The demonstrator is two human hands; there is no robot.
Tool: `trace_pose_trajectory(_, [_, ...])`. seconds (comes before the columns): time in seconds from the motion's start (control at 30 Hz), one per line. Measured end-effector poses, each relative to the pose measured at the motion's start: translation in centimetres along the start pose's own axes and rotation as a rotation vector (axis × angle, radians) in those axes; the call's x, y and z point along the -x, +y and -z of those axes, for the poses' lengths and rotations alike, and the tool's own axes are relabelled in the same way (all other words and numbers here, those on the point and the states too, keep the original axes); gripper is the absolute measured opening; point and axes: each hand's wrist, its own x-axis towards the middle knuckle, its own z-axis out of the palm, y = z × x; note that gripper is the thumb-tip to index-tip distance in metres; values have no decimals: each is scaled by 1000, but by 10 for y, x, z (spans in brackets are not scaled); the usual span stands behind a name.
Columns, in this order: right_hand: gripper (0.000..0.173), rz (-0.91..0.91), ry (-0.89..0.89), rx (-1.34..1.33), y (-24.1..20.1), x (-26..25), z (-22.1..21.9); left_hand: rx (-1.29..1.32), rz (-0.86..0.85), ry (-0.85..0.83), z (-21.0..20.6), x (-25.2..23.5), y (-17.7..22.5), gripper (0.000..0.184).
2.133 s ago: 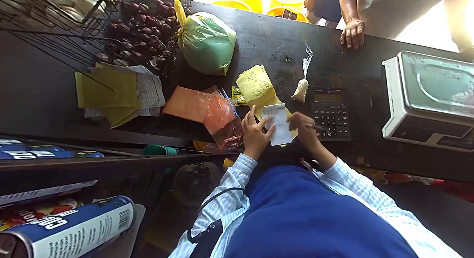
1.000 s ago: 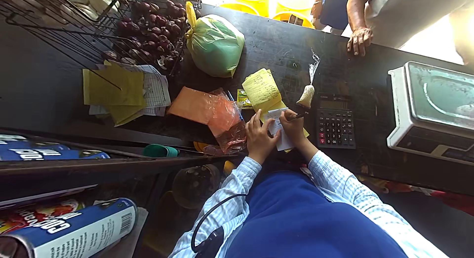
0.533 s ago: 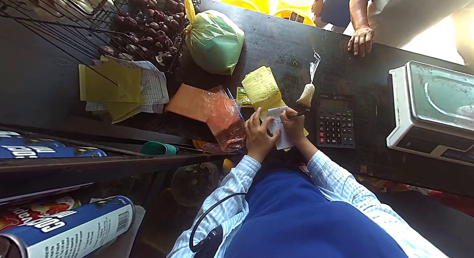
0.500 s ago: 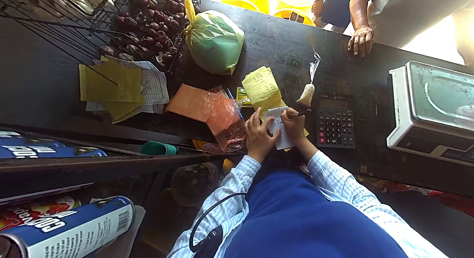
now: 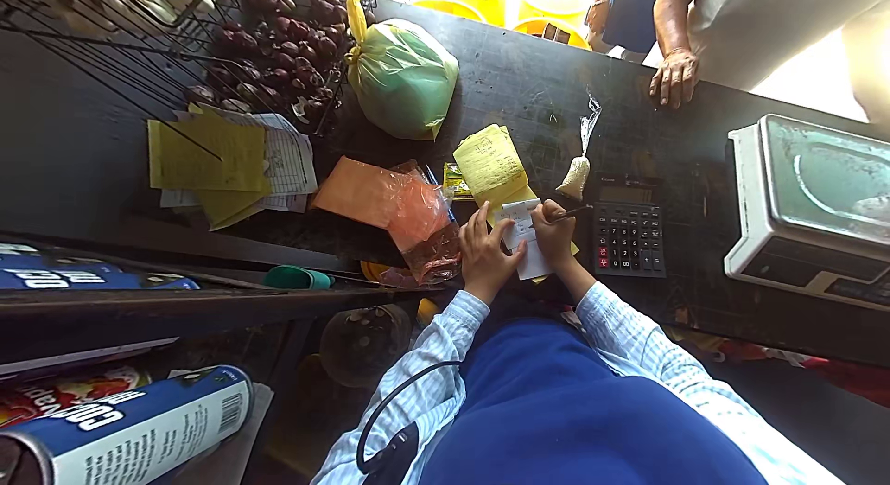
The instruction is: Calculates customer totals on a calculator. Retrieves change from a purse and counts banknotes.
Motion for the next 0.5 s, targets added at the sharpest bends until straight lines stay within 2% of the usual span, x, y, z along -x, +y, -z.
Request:
trace_pose_trajectory(0.1, [38, 14, 25, -149, -13, 3, 1, -3, 0, -1, 0, -2, 0, 44])
trace_pose_trajectory(0.17, [38, -48, -23, -202, -18, 5, 1, 4, -1, 2, 0, -1, 0, 44])
trace_pose_trajectory(0.23, [37, -132, -51, -278, -10, 7, 2, 6, -14, 0, 0, 1, -1, 42])
trace_pose_trajectory(0.3, [44, -135, -43, -371, -5, 9, 13, 17, -32, 9, 0, -1, -3, 36])
trace_pose_trajectory(0.4, [53, -123, 97, -351, -8, 15, 53, 33, -38, 18, -1, 0, -5, 31])
trace_pose_trajectory(0.5, [40, -62, 291, -105, 12, 23, 117, 8, -58, 33, 0, 0, -6, 30])
